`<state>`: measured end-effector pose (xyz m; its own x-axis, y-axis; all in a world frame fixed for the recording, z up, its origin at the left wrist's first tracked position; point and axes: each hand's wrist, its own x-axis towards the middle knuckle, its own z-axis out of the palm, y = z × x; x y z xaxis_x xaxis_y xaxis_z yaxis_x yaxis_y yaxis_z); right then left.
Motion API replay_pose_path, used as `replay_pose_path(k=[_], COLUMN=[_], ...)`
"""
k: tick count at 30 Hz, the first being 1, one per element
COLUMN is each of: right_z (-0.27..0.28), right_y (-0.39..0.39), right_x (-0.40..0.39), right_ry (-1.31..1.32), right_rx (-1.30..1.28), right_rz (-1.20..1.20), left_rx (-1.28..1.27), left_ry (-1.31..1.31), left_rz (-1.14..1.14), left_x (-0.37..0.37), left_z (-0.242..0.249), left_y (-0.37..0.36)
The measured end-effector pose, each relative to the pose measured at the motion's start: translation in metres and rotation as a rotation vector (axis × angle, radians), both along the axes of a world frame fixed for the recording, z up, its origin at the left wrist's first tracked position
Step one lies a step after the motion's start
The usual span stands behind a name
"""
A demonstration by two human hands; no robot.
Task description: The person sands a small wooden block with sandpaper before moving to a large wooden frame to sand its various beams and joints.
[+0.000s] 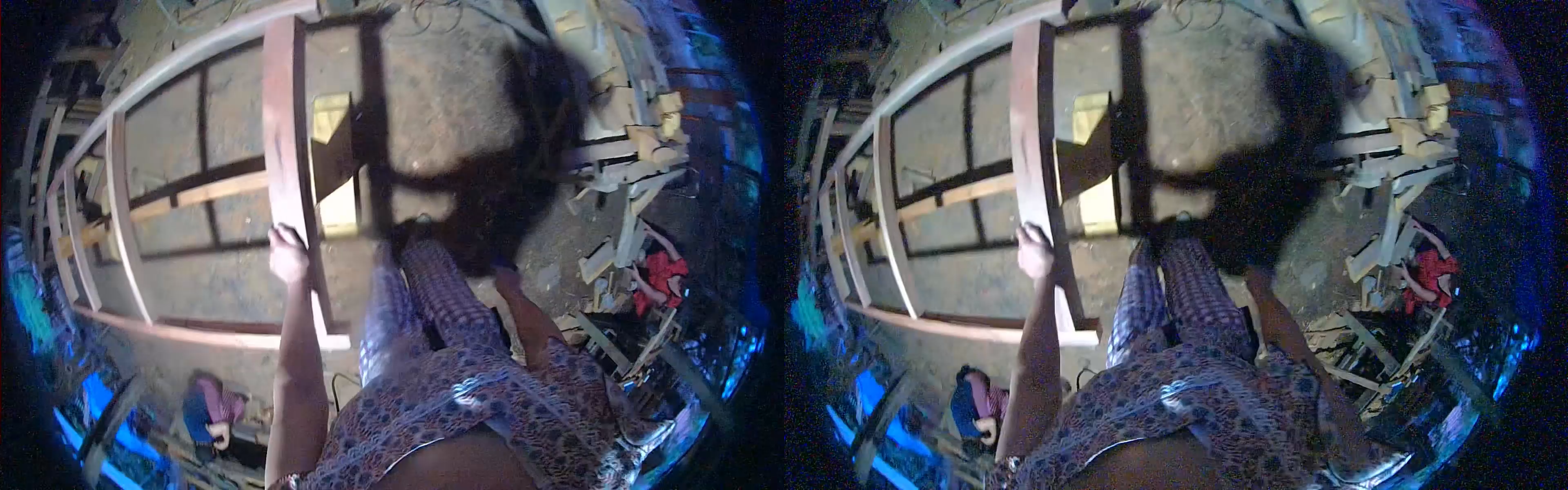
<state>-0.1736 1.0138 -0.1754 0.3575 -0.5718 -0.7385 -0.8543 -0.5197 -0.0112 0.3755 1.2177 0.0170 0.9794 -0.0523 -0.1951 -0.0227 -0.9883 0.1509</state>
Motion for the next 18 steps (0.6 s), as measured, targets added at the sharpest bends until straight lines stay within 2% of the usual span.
replay_pose_path(k=[2, 6, 8, 9, 10, 12, 13, 15, 17, 18], right_z=[0.081, 0.088, 0.07, 0.064, 0.059, 0.101, 0.082, 0.131, 0.2, 0.2], right_y=[0.024, 0.027, 0.02, 0.021, 0.022, 0.01, 0.012, 0.014, 0.028, 0.027], right_x=[-0.01, -0.015, 0.016, 0.035, 0.059, 0.153, 0.179, 0.245, 0.313, 0.341], right_ry=[-0.068, -0.134, -0.03, -0.257, -0.484, -0.579, -0.57, -0.911, -0.933, -0.934], right_rx=[-0.084, 0.029, 0.063, -0.031, -0.131, 0.047, 0.039, 0.064, 0.314, 0.266], right_rz=[-0.052, -0.208, 0.009, 0.035, 0.055, -0.264, -0.185, -0.02, -0.441, -0.291], left_rx=[-0.044, -0.055, -0.031, -0.017, 0.001, 0.005, 0.001, -0.014, 0.001, -0.005], left_ry=[0.001, -0.048, -0.025, -0.005, 0.007, -0.009, -0.013, -0.011, -0.002, -0.01], left_rz=[-0.024, -0.053, -0.042, -0.039, -0.029, -0.029, -0.028, -0.042, -0.023, -0.026], left_x=[0.001, -0.001, -0.001, 0.0, 0.0, -0.002, -0.001, -0.001, -0.002, -0.001], left_z=[0.005, 0.001, 0.0, 0.001, 0.004, 0.004, 0.002, -0.003, -0.001, -0.001], left_y=[-0.005, -0.005, -0.005, -0.006, -0.007, -0.004, -0.005, -0.002, -0.004, -0.005])
